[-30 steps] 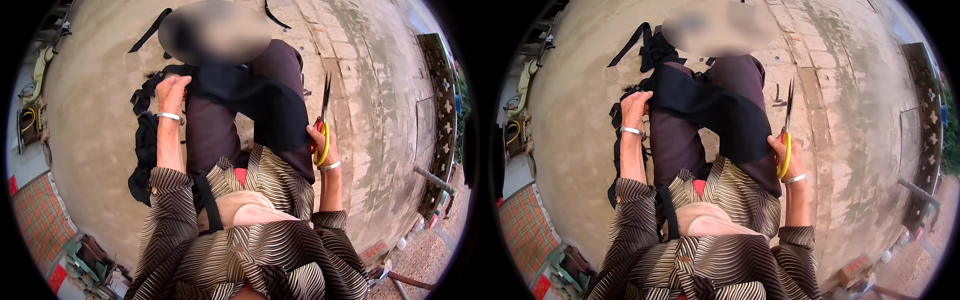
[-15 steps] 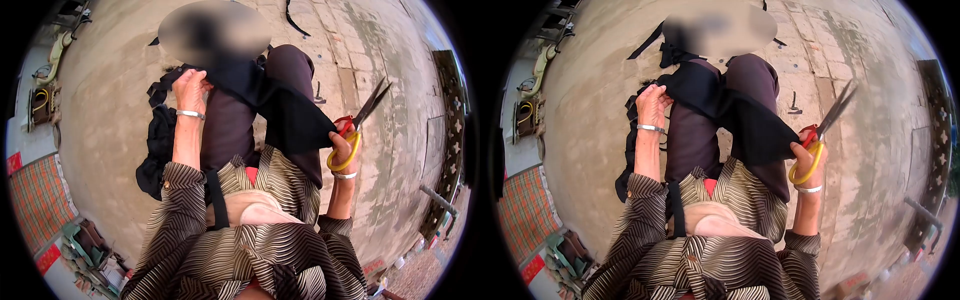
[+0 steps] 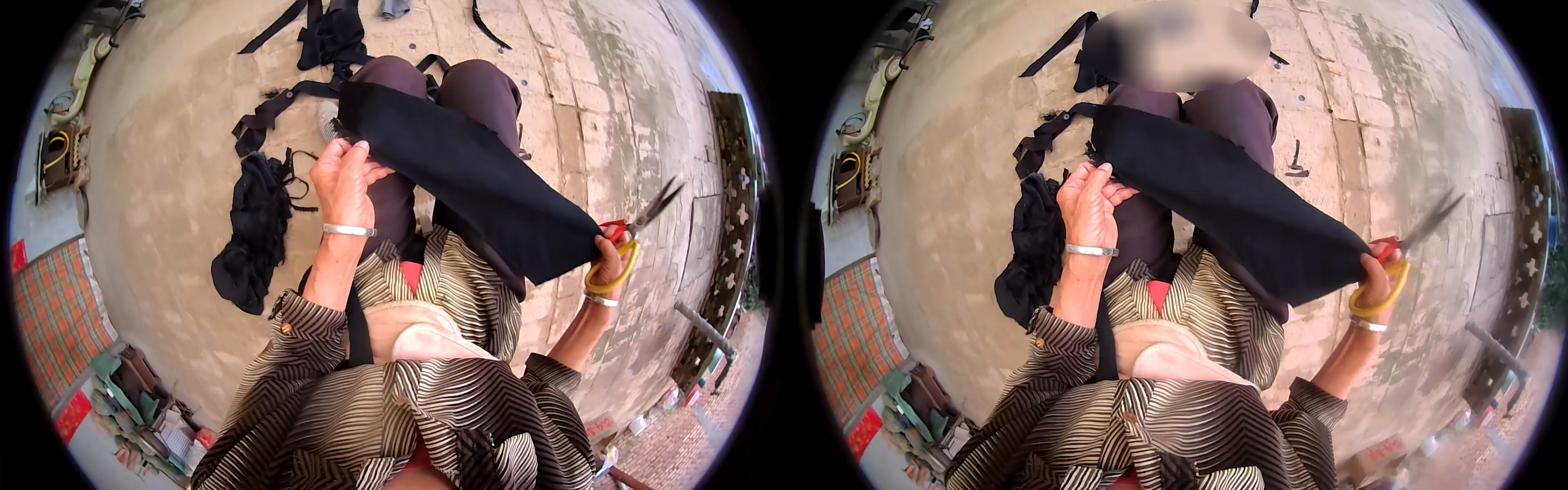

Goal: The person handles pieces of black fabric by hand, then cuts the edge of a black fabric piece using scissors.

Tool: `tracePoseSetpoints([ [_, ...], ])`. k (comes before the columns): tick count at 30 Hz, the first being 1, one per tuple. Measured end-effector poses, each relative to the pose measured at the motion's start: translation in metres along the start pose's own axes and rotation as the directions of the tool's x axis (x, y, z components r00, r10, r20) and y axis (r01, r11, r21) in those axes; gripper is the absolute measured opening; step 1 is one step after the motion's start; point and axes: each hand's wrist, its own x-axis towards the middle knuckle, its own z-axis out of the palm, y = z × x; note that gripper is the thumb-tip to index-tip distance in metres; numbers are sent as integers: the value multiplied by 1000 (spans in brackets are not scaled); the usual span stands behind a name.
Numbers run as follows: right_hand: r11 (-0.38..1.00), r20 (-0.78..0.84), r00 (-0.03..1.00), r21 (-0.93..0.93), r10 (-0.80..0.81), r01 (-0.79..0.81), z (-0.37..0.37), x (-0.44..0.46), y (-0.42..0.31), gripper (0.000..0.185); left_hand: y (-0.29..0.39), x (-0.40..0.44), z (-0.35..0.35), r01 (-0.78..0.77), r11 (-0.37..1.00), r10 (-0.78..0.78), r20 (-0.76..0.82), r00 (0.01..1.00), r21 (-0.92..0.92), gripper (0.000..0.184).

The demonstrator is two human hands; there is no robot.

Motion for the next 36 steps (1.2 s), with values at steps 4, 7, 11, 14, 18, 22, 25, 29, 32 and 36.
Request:
tracePoseSetpoints([
  [4,934,-200,946,-201,255,-295,12,2,38,15,0,-9,-1,45,999,-44,-13,999,29,9],
  [7,962,-200,971,-209,134,-176,23,1,37,19,-3,-14,-6,65,998,-65,-22,998,4,9],
  [11,948,-95,990,-292,100,-124,61,-13,-21,21,-5,-16,2,-4,1000,6,-86,996,22,13],
  [14,968,156,983,-244,94,-54,86,-22,-51,15,-5,-20,11,-99,990,114,-142,983,105,33],
  [18,937,336,917,-336,216,-98,107,-36,-74,15,-5,-22,8,-256,955,252,49,967,149,58],
  [22,910,478,815,-393,328,-136,119,-47,-82,16,-5,-21,13,-248,896,228,98,969,368,54],
  [25,905,538,779,-418,321,-84,123,-53,-86,16,-4,-21,14,-196,834,171,96,981,515,44],
  [29,883,555,746,-460,369,-95,126,-58,-87,16,-10,-19,7,-231,899,219,77,973,371,34],
  [32,867,589,706,-493,393,-72,127,-58,-86,14,-10,-20,6,-252,887,237,88,968,387,31],
  [36,851,655,647,-524,390,18,125,-58,-83,20,-9,-21,4,-229,883,221,68,973,410,30],
])
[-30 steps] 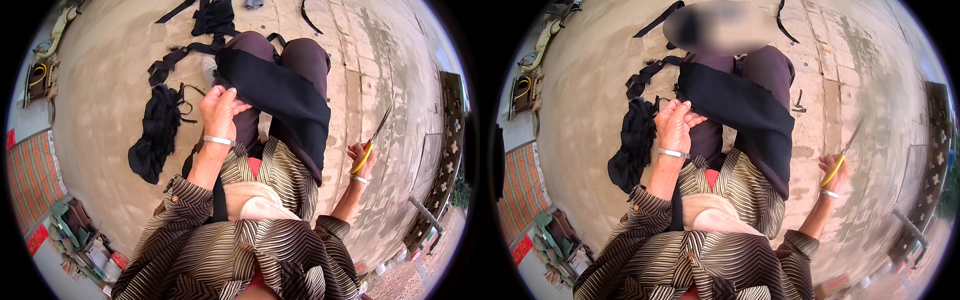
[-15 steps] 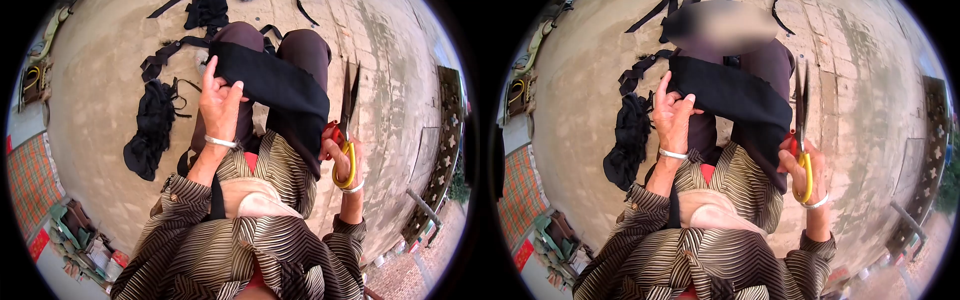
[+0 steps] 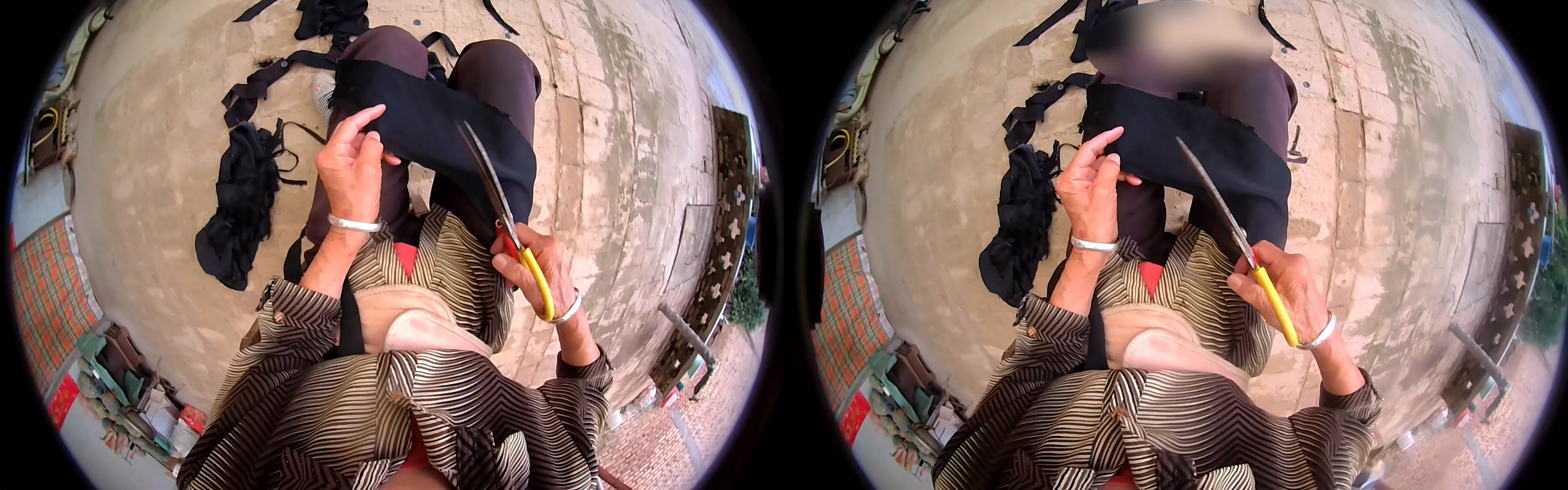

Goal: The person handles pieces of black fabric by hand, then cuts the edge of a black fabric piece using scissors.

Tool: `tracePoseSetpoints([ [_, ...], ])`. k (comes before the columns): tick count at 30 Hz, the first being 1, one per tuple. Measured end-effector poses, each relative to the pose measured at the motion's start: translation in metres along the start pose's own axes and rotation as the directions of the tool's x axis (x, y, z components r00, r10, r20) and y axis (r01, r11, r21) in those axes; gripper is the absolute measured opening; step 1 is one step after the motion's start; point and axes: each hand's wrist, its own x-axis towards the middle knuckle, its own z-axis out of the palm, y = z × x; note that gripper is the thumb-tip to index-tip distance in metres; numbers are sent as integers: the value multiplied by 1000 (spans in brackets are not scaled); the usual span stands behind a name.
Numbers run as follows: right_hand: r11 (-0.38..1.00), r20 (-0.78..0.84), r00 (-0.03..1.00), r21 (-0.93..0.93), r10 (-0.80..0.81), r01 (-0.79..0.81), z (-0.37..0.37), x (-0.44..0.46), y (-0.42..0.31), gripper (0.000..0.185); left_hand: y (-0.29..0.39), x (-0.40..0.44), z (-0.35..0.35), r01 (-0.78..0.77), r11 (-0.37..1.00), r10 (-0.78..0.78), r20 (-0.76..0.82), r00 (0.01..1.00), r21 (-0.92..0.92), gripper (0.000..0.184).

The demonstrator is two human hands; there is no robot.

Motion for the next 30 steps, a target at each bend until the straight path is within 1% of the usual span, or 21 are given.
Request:
tracePoseSetpoints([
  [1,1000,31,999,-15,-24,24,1,0,-1,23,0,0,-1,-4,1000,4,-3,1000,-23,30],
  [2,1000,54,998,17,21,-22,2,0,-1,27,0,0,-1,-9,999,8,-6,1000,-46,30],
  [3,1000,55,998,16,20,-21,2,0,0,27,2,0,0,-9,999,9,-7,1000,-46,30],
  [5,993,72,996,-102,-43,51,2,1,2,29,6,0,1,-11,999,10,-15,1000,-30,30],
  [6,992,75,997,-118,-33,42,2,2,1,30,6,0,0,-9,1000,8,-16,1000,-29,30],
  [9,997,51,998,-72,-23,26,3,3,8,33,5,2,-4,-1,999,1,1,1000,-51,26],
  [10,995,47,998,-87,-37,41,3,3,8,35,5,3,-5,4,999,-4,6,1000,-43,26],
  [14,987,103,995,-161,8,9,-1,1,1,38,6,2,-3,39,996,-38,6,999,-76,26],
  [16,973,145,987,-227,70,-36,-2,2,1,43,6,3,-4,41,994,-40,17,999,-102,27],
  [18,976,164,981,-211,99,-63,-2,2,-1,46,8,3,-5,75,987,-62,92,994,-142,35],
  [19,977,186,974,-194,126,-90,-2,1,-2,48,9,3,-5,77,986,-64,94,994,-145,35],
  [20,973,220,967,-218,129,-80,-4,0,3,55,9,3,-6,86,983,-65,126,990,-164,39],
  [21,972,218,967,-219,130,-82,-5,0,4,55,9,4,-6,94,979,-66,157,985,-182,44],
  [23,976,278,955,-214,106,-46,-7,0,5,60,12,4,-7,99,978,-66,179,982,-183,45],
  [24,976,278,955,-214,107,-47,-9,0,4,60,13,4,-8,101,978,-64,200,978,-182,46],
  [26,989,330,939,-135,99,-57,-12,-1,1,63,13,5,-10,112,978,-72,216,974,-178,47],
  [28,989,338,937,-138,90,-46,-13,-1,0,64,14,6,-11,123,977,-80,234,969,-175,47],
  [30,989,346,935,-142,82,-34,-15,-1,0,64,18,5,-11,156,964,-100,249,963,-214,48],
])
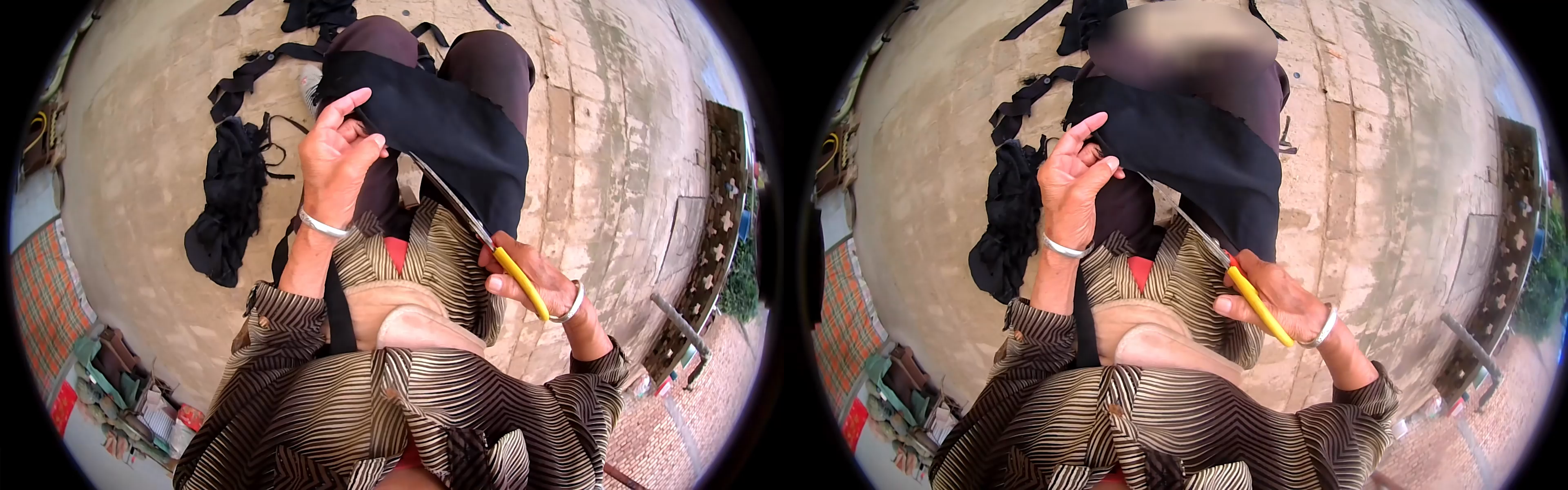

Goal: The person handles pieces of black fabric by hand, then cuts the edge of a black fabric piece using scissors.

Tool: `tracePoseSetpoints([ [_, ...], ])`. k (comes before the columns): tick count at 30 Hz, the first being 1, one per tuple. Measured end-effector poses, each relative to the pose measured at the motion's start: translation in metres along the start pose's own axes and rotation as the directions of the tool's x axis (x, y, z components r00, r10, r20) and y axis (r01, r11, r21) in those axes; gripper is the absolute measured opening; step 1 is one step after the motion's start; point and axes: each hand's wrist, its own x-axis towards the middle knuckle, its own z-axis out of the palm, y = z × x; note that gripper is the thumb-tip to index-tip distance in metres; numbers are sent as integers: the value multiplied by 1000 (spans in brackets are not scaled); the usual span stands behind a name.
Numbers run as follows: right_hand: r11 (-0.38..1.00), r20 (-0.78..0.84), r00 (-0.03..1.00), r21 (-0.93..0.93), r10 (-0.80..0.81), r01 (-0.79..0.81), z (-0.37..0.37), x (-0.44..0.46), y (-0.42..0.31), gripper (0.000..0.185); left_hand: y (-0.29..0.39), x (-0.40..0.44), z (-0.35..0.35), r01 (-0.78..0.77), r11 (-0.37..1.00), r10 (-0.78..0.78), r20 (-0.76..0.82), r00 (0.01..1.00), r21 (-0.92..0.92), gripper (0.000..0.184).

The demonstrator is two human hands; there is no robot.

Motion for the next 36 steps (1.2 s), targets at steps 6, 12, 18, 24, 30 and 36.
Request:
tracePoseSetpoints([
  [6,1000,64,998,30,-5,3,-6,3,-5,62,9,-2,7,14,999,-14,6,1000,-48,52],
  [12,997,39,997,20,-71,70,-7,12,-13,59,11,-2,8,-10,998,10,10,1000,-64,56],
  [18,997,43,997,-31,-63,64,-9,25,-21,61,11,-1,7,28,991,-26,13,1000,-131,61],
  [24,992,-12,992,10,-122,122,-7,36,-27,60,13,-1,8,35,985,-32,22,999,-167,63],
  [30,989,-10,991,-54,-137,136,-6,44,-27,60,14,-1,7,25,991,-23,16,1000,-133,66],
  [36,991,-42,993,-72,-114,111,-4,48,-28,56,13,-1,5,29,991,-25,31,999,-129,66],
])
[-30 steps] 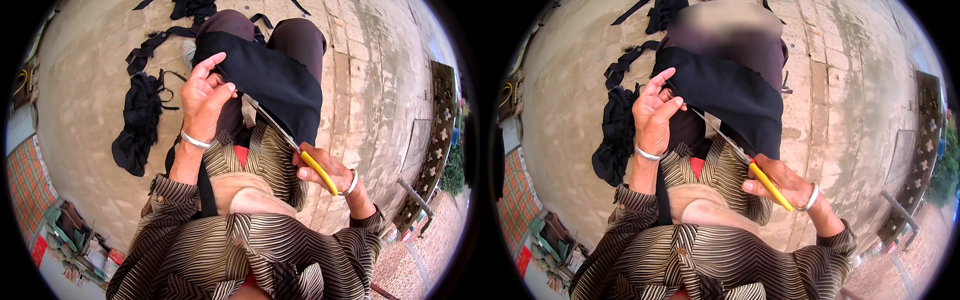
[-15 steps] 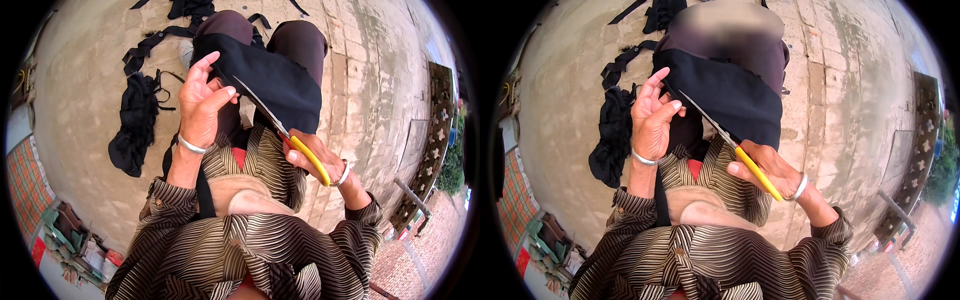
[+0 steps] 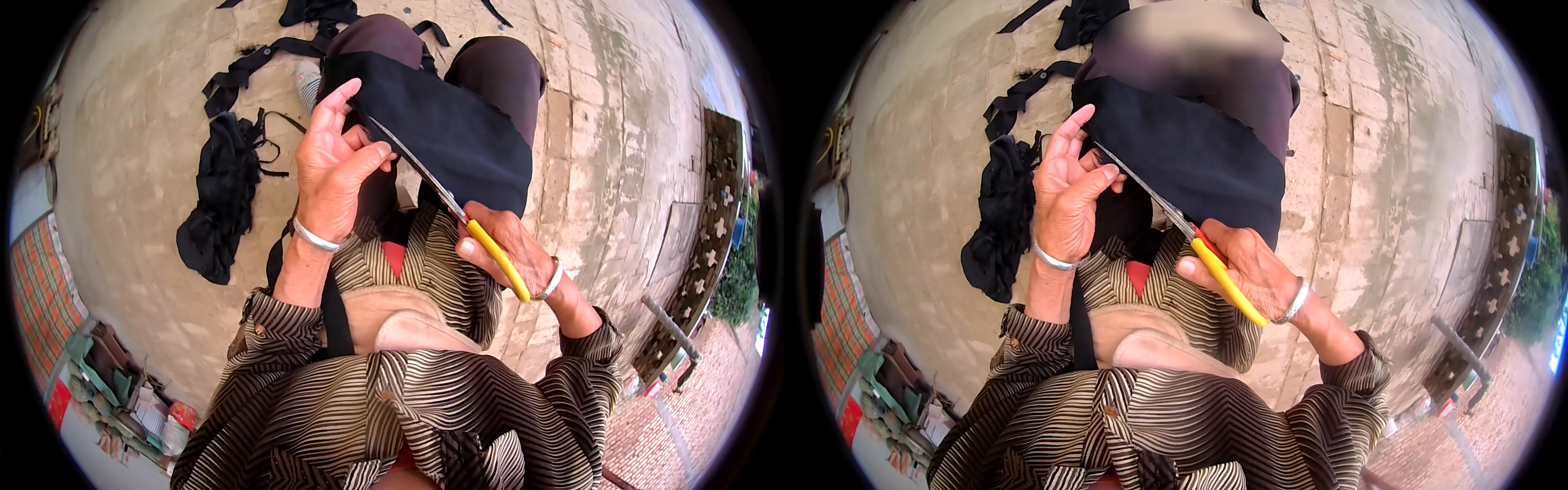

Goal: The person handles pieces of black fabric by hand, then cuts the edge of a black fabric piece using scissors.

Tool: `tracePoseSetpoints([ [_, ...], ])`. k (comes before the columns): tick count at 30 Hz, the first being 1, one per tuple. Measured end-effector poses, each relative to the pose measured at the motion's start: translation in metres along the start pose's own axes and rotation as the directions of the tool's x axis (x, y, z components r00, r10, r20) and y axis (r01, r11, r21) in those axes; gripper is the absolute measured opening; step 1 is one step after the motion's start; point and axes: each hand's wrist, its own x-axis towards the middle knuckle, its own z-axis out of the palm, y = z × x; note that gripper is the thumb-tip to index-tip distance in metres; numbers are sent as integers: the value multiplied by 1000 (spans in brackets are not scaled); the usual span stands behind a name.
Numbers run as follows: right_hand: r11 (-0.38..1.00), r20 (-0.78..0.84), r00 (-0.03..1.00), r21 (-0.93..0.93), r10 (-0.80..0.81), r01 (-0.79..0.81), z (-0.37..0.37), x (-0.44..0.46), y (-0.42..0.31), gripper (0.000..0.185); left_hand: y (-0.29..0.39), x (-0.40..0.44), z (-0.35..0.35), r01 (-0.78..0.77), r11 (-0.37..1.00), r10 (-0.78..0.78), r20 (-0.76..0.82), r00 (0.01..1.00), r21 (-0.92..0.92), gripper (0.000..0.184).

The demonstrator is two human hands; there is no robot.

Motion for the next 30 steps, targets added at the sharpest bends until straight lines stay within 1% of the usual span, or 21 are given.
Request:
tracePoseSetpoints([
  [2,1000,-3,1000,9,-19,19,1,1,0,52,0,0,0,-6,1000,6,3,1000,-2,67],
  [8,998,-29,998,16,-57,57,3,2,0,49,1,1,1,-17,1000,17,10,1000,-12,69],
  [12,999,-17,999,-7,-39,39,1,2,-4,48,-2,1,0,-21,999,22,18,1000,-36,70],
  [15,999,-28,999,23,-42,43,1,2,-5,48,0,1,0,-18,999,19,21,1000,-39,71],
  [21,998,-49,998,-56,-38,35,1,1,-6,51,1,1,0,-21,999,22,17,1000,-42,71],
  [24,997,-18,1000,-75,-7,5,-1,2,-6,53,1,2,0,-24,999,24,8,1000,-33,71],
  [26,998,72,996,-31,-52,55,1,1,-2,57,1,2,-1,-28,999,28,5,1000,-40,71],
  [27,998,73,996,-33,-51,54,0,2,-2,57,1,2,-1,-31,999,31,3,1000,-45,71],
  [29,1000,128,992,1,-16,16,-1,4,-3,61,1,2,-1,-31,999,31,5,1000,-37,72],
  [30,999,143,990,-27,-18,22,-3,5,-2,61,2,2,-1,-28,999,28,10,1000,-26,72],
])
